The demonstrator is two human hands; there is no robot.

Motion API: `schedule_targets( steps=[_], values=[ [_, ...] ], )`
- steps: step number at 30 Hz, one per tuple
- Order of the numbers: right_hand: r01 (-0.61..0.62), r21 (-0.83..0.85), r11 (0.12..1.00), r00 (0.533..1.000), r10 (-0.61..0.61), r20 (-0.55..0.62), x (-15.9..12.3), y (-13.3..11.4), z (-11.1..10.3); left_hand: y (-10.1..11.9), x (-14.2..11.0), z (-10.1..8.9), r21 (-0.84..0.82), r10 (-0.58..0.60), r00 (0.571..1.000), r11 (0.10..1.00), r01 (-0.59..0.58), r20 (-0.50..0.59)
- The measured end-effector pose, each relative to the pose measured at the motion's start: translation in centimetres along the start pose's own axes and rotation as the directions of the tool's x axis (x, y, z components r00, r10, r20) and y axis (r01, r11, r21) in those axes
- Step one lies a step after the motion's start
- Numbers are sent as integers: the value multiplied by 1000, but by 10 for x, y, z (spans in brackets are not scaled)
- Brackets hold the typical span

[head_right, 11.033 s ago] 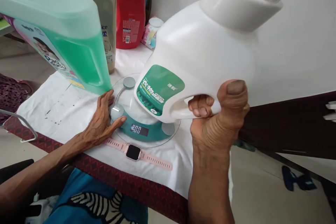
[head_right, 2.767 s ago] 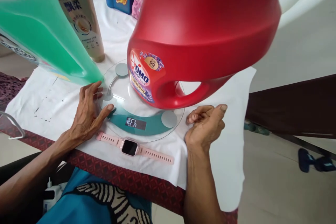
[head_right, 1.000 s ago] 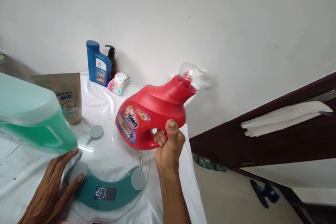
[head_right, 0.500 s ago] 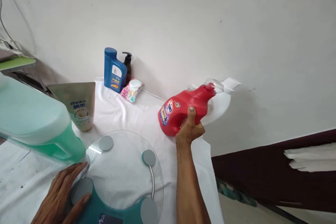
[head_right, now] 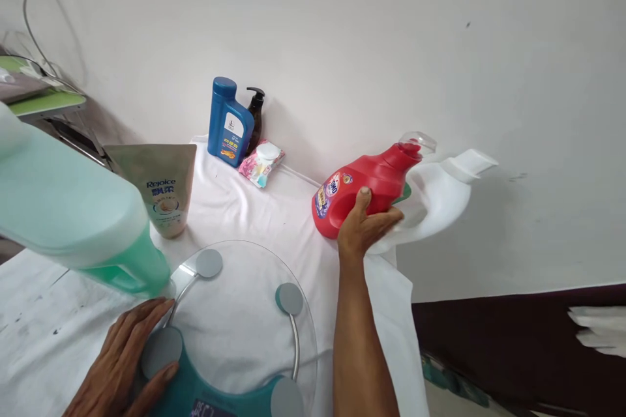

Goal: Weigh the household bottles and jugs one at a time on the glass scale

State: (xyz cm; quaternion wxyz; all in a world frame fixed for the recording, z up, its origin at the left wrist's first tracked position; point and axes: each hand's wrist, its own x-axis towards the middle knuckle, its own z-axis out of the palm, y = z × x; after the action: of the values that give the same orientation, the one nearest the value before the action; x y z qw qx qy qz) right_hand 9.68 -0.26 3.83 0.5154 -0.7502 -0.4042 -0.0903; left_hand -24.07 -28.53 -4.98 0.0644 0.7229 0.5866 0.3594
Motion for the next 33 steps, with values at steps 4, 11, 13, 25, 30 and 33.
schedule_targets(
  steps=[4,11,13,25,30,33],
  values=[
    [467,-4,884,874,-462,-149,-29,-37,2,-3,-3,6,16,40,999,999,-40,-11],
    [384,105,917,786,-384,484,-85,-139,109,1,-3,5,-9,2,1000,1000,-2,23],
    [332,37,943,781,-297,550,-94,-154,132,1,-3,6,-26,-23,999,999,24,33],
    [21,-183,983,786,96,610,-77,-131,148,-4,-12,18,-34,32,999,999,-32,2],
    [-51,-170,984,781,146,608,-71,-123,146,-1,-11,17,-50,25,1000,998,-26,-13],
    [-84,-105,991,788,130,602,-66,-115,141,3,-9,12,-60,-5,1000,998,6,20]
  ],
)
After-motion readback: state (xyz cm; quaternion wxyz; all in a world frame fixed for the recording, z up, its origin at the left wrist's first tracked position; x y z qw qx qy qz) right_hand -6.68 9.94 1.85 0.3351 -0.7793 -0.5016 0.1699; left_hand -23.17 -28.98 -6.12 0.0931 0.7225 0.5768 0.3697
